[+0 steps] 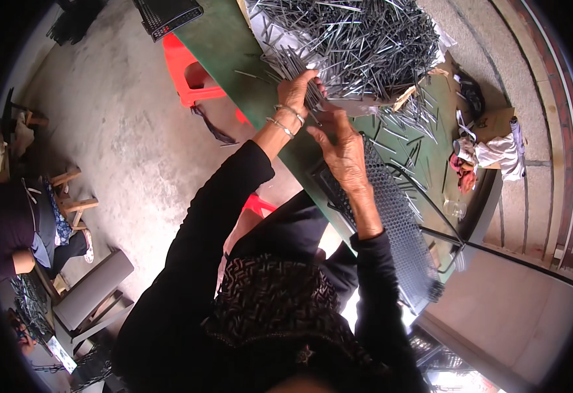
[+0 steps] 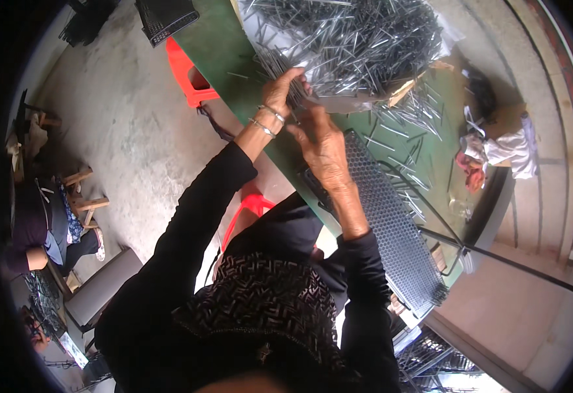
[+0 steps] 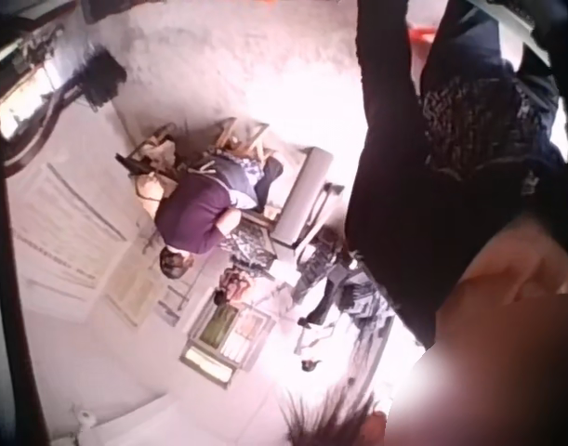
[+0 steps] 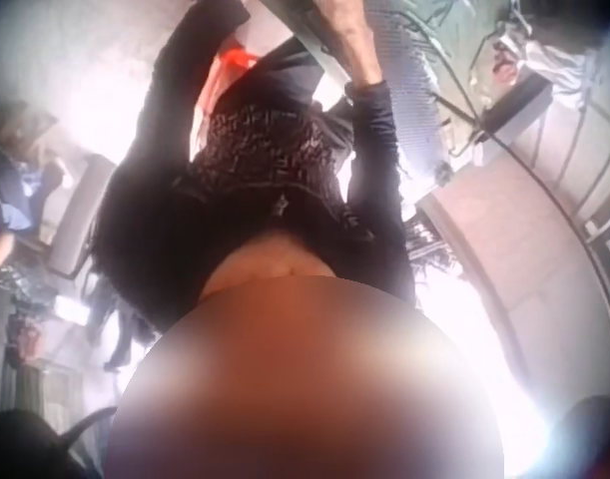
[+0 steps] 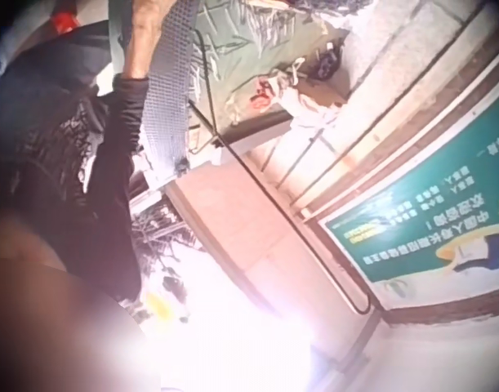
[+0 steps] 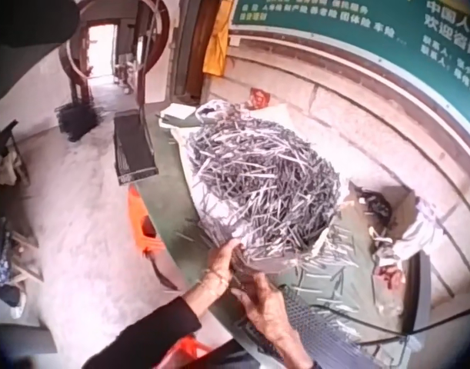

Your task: Inserting metal rods into a perforated metal panel to assemble a mesh structure.

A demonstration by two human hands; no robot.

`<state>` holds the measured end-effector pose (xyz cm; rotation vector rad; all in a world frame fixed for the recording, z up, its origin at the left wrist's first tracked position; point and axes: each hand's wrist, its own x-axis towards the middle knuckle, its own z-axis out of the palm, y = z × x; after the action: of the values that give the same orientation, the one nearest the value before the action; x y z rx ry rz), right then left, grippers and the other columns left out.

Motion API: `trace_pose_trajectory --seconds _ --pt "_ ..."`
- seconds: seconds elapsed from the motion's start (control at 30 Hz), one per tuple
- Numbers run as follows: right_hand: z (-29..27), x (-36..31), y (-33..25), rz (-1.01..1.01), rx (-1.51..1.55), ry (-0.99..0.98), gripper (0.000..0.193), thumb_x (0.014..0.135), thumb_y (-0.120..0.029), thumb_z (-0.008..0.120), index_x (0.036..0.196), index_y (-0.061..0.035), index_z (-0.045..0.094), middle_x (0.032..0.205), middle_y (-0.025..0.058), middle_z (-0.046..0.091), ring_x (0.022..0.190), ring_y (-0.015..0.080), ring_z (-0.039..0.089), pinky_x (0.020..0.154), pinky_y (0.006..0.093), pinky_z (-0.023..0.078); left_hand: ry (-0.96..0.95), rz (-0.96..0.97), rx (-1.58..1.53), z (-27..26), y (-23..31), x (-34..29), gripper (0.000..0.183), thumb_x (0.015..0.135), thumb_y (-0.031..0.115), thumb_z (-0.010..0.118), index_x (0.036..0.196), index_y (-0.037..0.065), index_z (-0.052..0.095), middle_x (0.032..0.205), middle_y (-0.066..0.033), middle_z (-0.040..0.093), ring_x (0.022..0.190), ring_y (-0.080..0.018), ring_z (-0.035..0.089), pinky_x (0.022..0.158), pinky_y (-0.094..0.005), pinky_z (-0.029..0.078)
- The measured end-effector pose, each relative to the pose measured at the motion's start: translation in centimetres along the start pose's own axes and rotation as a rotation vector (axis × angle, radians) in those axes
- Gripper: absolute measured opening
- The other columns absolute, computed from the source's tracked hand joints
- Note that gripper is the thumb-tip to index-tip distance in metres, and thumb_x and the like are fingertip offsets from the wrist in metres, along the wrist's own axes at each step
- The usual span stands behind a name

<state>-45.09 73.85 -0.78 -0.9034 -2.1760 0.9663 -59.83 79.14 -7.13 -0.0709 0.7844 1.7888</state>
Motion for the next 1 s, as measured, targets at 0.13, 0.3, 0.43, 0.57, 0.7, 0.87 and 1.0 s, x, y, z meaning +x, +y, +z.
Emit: trace_pose_trajectory --seconds 0.13,0.3,0.43,0.57,0.7,0.87,1.0 --pt "-0.4 -0.7 0.4 -0.178 -0.167 0.155 0.023 0.093 -0.012 0.062 0.114 -0.0025 0.061 0.093 0.0046 0.068 0.090 0.0153 0.065 0.080 0.0295 0.050 0.023 -0.111 -0.051 1.9 -0.9 -2.3 0.016 0.079 0.007 0.072 0.082 0.001 0.057 0.069 -0.0090 0.060 0.058 -0.0216 0.060 0.054 -0.0360 0.055" --pt "-2.2 0.3 -0.7 0.129 0.454 0.417 0.020 0.097 -0.019 0.058 0.098 0.0009 0.062 0.092 0.0086 0.070 0.083 0.0146 0.065 0.078 0.0278 0.049 -0.191 -0.239 0.008 -2.2 -0.3 -1.2 0.014 0.090 0.016 0.062 0.097 0.003 0.061 0.086 -0.0133 0.068 0.072 -0.0233 0.067 0.067 -0.0360 0.057" --pt "-2.8 1.0 1.1 0.068 0.287 0.476 0.018 0.095 -0.015 0.060 0.101 0.0016 0.065 0.097 0.0090 0.069 0.083 0.0149 0.065 0.082 0.0293 0.050 -0.401 -0.427 -0.028 -2.0 -1.5 -3.8 0.019 0.087 0.019 0.068 0.101 0.006 0.065 0.091 -0.0092 0.070 0.073 -0.0203 0.067 0.067 -0.0332 0.057" --pt "-0.7 0.2 2.9 -0.197 -0.220 0.351 0.022 0.087 -0.007 0.065 0.108 -0.0032 0.067 0.103 0.0116 0.068 0.096 0.0239 0.063 0.085 0.0338 0.050 -0.355 -0.422 -0.074 -1.4 -1.9 -5.4 0.017 0.086 0.021 0.071 0.098 0.010 0.068 0.097 -0.0017 0.070 0.081 -0.0138 0.066 0.072 -0.0272 0.054" --pt "-1.0 0.2 1.6 0.042 -0.012 0.279 0.030 0.092 -0.023 0.062 0.112 -0.0016 0.063 0.112 0.0139 0.065 0.104 0.0248 0.061 0.090 0.0341 0.046 -0.345 -0.242 0.118 -2.3 -1.6 -5.1 0.015 0.083 0.011 0.070 0.093 0.001 0.067 0.085 -0.0068 0.069 0.075 -0.0175 0.067 0.068 -0.0282 0.054" --pt "-2.6 2.8 1.2 0.219 0.503 0.248 0.065 0.097 -0.053 0.045 0.132 0.0016 0.048 0.131 0.0176 0.054 0.122 0.0258 0.052 0.105 0.0394 0.039 -0.283 0.344 0.728 -1.5 -2.4 -5.4 0.012 0.080 0.009 0.070 0.088 0.001 0.067 0.079 -0.0057 0.069 0.070 -0.0183 0.065 0.070 -0.0303 0.051" --pt "-0.5 2.9 1.5 0.342 0.407 0.080 0.075 0.096 -0.064 0.031 0.143 -0.0057 0.039 0.140 0.0157 0.047 0.128 0.0262 0.046 0.107 0.0381 0.036 -0.323 0.601 0.818 -4.1 -5.0 -3.0 0.036 0.073 0.005 0.075 0.106 0.002 0.058 0.092 -0.0077 0.068 0.081 -0.0202 0.065 0.074 -0.0316 0.050"
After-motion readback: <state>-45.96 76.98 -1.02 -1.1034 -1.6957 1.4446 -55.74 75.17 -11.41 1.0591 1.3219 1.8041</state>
